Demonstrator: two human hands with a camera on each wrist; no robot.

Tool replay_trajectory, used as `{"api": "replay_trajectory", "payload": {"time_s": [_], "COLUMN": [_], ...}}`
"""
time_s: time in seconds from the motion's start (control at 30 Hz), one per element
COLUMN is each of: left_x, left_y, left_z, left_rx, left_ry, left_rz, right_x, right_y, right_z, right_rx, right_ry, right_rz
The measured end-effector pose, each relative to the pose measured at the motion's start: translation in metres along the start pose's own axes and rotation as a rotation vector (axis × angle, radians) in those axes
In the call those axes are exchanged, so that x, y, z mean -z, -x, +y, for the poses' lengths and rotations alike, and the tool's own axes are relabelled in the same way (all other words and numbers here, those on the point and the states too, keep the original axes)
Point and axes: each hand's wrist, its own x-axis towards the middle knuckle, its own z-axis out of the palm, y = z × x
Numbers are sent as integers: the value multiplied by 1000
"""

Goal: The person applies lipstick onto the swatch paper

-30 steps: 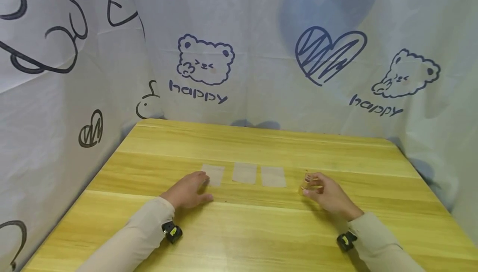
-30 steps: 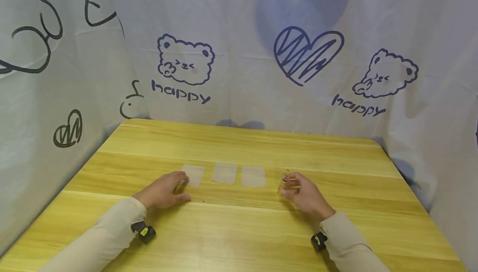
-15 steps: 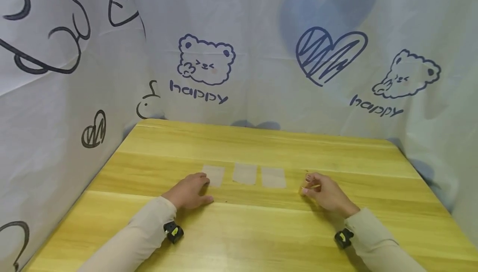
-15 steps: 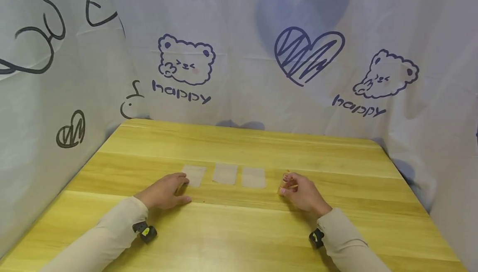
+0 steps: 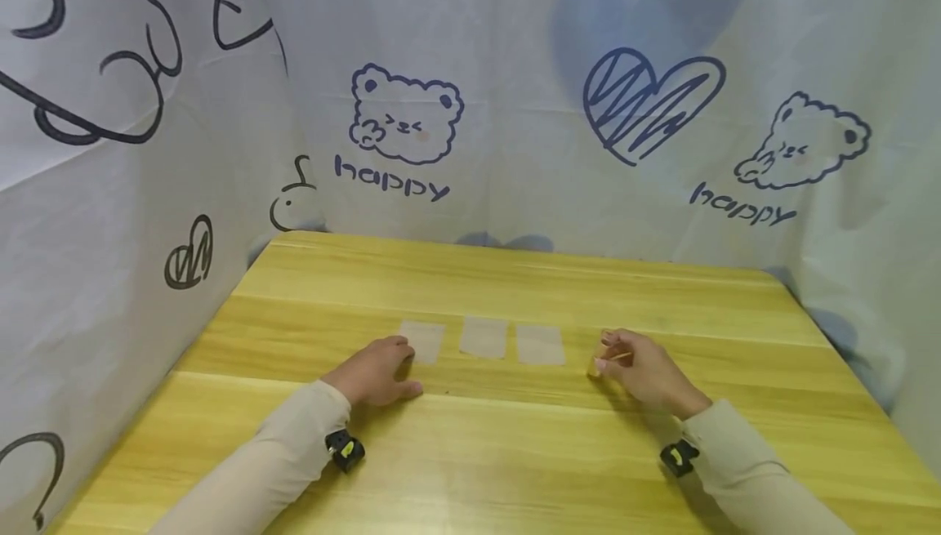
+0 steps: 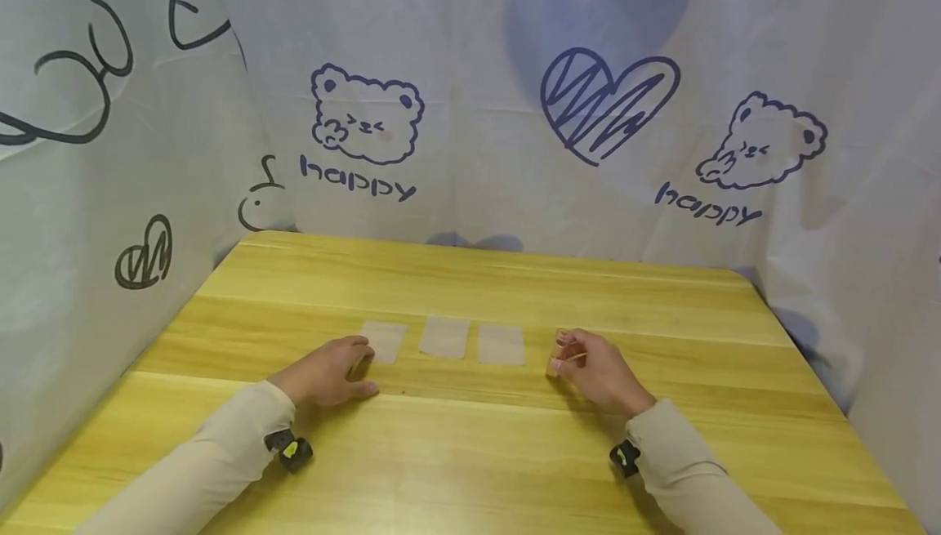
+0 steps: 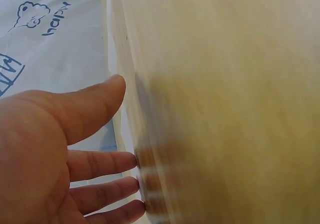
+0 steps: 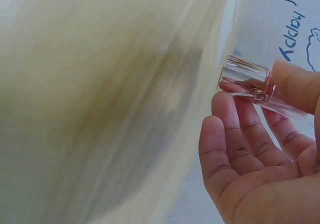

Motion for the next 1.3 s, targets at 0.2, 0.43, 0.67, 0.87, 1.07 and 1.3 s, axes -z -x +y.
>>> {"api": "replay_trajectory", "payload": {"time_s": [0.2, 0.43, 0.67, 0.87, 1.07, 1.3], "left_x": [2, 6, 7, 10, 14, 17], "left_y": [2, 0, -1, 0, 0, -4], "left_z": [2, 4, 10, 21, 35, 51], "left_rx": [-5, -45, -115, -177, -210, -241], "left_ry": [-2, -12, -15, 16, 33, 26], "left_rz": [1, 54, 116, 158, 163, 163], "right_x": [2, 3, -2, -5, -7, -12], "right_y": [-1, -2, 0, -2, -2, -5], "right_z": [-8, -18, -28, -37, -48, -57], "right_rx": [19, 88, 94, 102, 128, 176], "right_ry": [49, 84, 63, 53, 36, 50], "right_rz": [15, 40, 30, 29, 10, 3]}}
